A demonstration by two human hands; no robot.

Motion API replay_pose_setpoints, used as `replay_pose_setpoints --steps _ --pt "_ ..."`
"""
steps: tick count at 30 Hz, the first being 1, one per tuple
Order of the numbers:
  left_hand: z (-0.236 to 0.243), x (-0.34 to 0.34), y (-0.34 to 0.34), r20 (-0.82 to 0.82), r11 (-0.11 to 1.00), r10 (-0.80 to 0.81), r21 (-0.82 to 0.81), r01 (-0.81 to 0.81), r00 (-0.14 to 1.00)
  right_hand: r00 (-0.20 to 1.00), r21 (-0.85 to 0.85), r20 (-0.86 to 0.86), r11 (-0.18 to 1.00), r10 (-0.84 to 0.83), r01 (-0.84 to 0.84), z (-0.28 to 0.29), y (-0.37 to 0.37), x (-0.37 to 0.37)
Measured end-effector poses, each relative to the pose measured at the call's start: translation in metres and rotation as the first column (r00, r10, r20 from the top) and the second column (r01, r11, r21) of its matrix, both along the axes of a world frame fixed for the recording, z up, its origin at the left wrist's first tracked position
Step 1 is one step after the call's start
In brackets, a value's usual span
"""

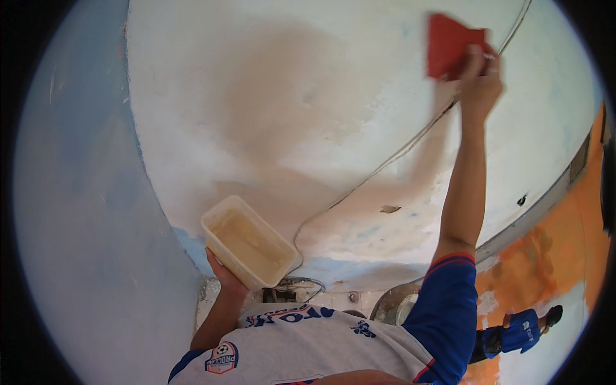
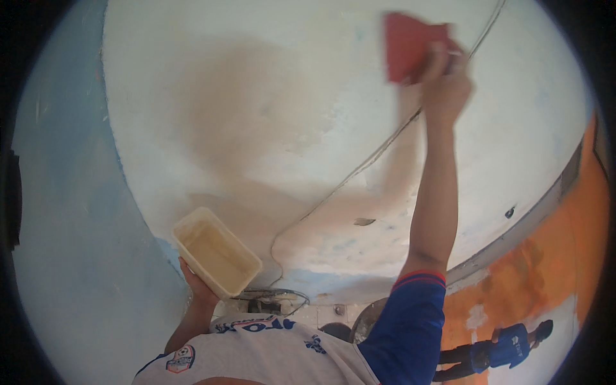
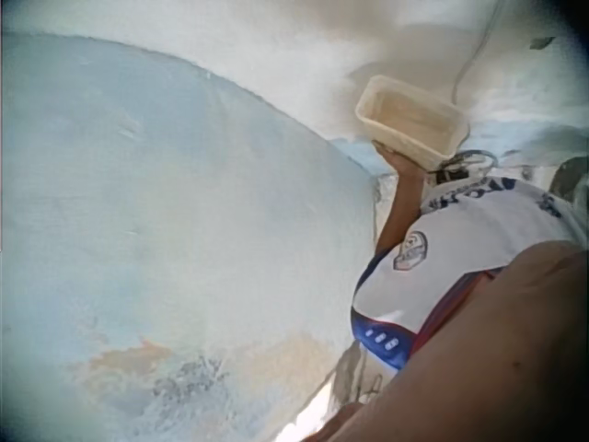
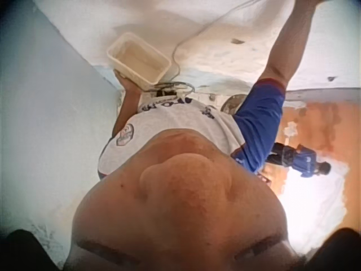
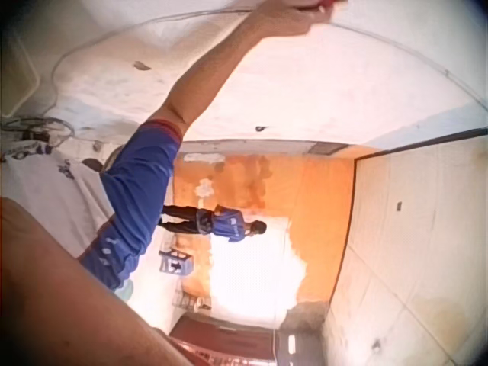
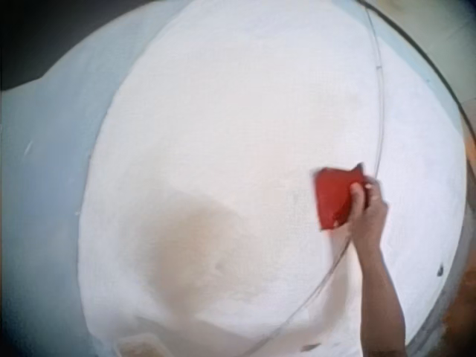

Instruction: The person applies a plaster-like substance to a crack in a ceiling using a plastic spreader, repeatedly dipping the spreader into a container of the substance.

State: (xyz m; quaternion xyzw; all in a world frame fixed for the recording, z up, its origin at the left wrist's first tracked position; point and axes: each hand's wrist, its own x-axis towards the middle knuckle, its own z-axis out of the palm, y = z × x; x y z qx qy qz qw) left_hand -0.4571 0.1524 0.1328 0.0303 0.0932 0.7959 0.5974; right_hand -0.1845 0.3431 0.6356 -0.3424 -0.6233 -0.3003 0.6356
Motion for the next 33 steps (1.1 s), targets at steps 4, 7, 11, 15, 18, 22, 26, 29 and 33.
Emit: replay_pose_setpoints --steps 4,7,11,15,18,22,26,29,33 --pt "0.005 -0.006 -0.004 -0.003 1.0 -0.023 0.016 0.023 1.0 0.958 0.019 -0.05 0.959 0.283 -0.283 -0.013 -0.006 0.004" --pt "0.006 -0.004 -0.005 0.003 0.998 -0.061 0.037 0.06 0.998 0.811 -0.247 0.539 0.963 0.227 -0.105 -0.093 0.012 -0.015" --pt "0.001 -0.008 -0.007 -0.041 0.999 -0.032 0.021 0.033 0.999 0.905 -0.229 0.425 0.965 -0.02 0.129 -0.065 0.012 -0.022" --pt "0.003 -0.003 -0.011 -0.015 0.995 -0.1 0.016 0.1 0.995 0.952 0.273 -0.177 0.942 0.25 -0.197 0.014 0.002 0.023" --pt "0.0 -0.006 -0.009 -0.003 0.997 -0.082 -0.003 0.082 0.997 0.981 -0.158 0.021 0.97 0.19 -0.185 -0.04 -0.005 -0.003" --pt "-0.002 -0.004 -0.014 -0.022 0.998 -0.053 0.024 0.054 0.998 0.589 -0.109 0.778 0.971 0.217 -0.213 -0.136 -0.006 -0.06" --pt "-0.003 0.001 -0.012 -0.013 0.996 -0.072 0.05 0.073 0.997 0.957 -0.071 0.258 0.985 -0.136 0.159 -0.003 0.034 0.01" --pt "-0.004 0.001 -0.02 -0.045 0.999 -0.037 0.025 0.038 0.998 0.995 0.327 0.029 0.941 -0.099 0.084 0.056 0.021 0.025" --pt "0.001 0.003 -0.025 -0.052 0.999 -0.012 0.043 0.014 0.999 0.947 -0.207 0.218 0.959 0.236 -0.191 -0.012 0.005 -0.002"
